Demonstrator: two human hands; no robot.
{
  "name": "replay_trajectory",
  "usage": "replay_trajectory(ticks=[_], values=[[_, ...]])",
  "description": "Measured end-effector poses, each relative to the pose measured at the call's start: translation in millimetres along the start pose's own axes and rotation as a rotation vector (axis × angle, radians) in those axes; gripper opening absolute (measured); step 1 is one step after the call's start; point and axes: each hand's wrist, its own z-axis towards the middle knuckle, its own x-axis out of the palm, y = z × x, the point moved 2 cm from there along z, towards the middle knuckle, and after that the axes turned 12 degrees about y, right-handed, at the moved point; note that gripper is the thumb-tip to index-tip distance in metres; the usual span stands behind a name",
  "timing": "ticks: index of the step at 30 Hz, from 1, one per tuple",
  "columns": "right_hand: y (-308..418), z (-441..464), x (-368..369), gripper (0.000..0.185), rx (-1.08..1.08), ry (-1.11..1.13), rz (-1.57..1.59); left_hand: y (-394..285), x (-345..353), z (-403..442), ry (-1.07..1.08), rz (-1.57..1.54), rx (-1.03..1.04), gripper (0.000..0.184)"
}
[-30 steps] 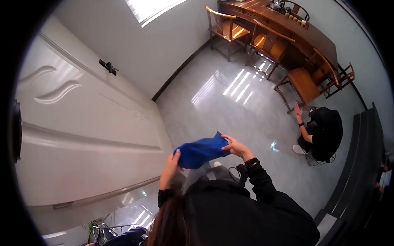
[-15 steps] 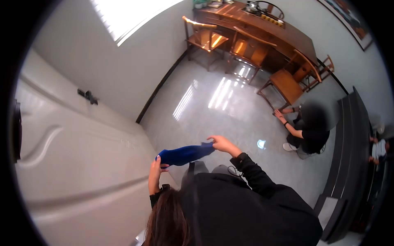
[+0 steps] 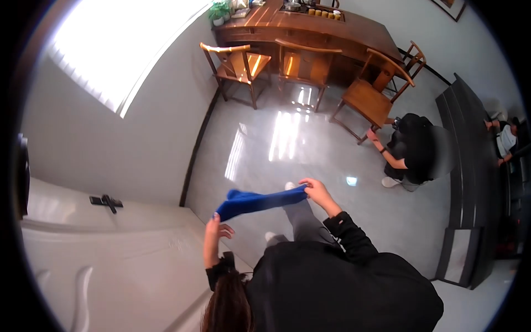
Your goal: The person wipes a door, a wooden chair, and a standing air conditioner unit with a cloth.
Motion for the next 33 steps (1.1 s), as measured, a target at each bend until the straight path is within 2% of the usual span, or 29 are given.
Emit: replay_trajectory(ticks=[2, 6, 8, 12, 13, 14, 16, 17, 19, 20, 22, 23, 28, 30, 33], values=[[1, 26, -27, 0.034, -0.035, -0.142, 0.032, -23, 28, 27, 0.026, 0.018, 0.035, 0.049], [6, 98, -85, 0.032, -0.206, -0.175, 0.044, -47, 53, 102, 0.024, 0.082, 0.083, 0.044], [34, 133, -115, 0.038, -0.174, -0.116, 0.141, -67, 57, 139, -0.034, 0.052, 0.054, 0.044], [125, 170, -169, 0.044, -0.253, -0.049, 0.197, -97, 64, 209, -0.138, 0.0, 0.091, 0.043], [143, 181, -180, 0.046, -0.292, -0.006, 0.231, -108, 36, 235, -0.17, -0.004, 0.186, 0.04], [158, 189, -193, 0.052, -0.272, 0.057, 0.287, -104, 15, 262, -0.121, -0.144, 0.256, 0.039], [182, 206, -213, 0.051, -0.254, 0.069, 0.25, -138, 10, 285, -0.165, -0.079, 0.307, 0.039], [183, 225, -231, 0.048, -0.207, 0.067, 0.156, -184, 26, 294, -0.215, -0.016, 0.295, 0.035], [181, 255, -246, 0.038, -0.218, 0.063, 0.051, -218, 34, 308, -0.24, -0.019, 0.299, 0.023], [174, 272, -251, 0.038, -0.201, 0.069, 0.047, -229, 33, 318, -0.246, -0.031, 0.285, 0.023], [172, 302, -258, 0.029, -0.214, 0.044, -0.107, -251, 27, 345, -0.208, 0.155, 0.245, 0.021], [177, 316, -263, 0.02, -0.131, 0.048, -0.207, -257, 20, 361, -0.192, 0.166, 0.236, 0.02], [202, 400, -285, 0.017, -0.154, -0.031, -0.268, -276, -31, 474, -0.212, 0.168, 0.21, 0.017], [236, 426, -298, 0.016, -0.118, -0.131, -0.502, -303, -40, 516, -0.148, 0.142, 0.213, 0.017], [267, 476, -319, 0.018, -0.133, -0.199, -0.517, -358, -51, 577, -0.121, 0.077, 0.25, 0.022]])
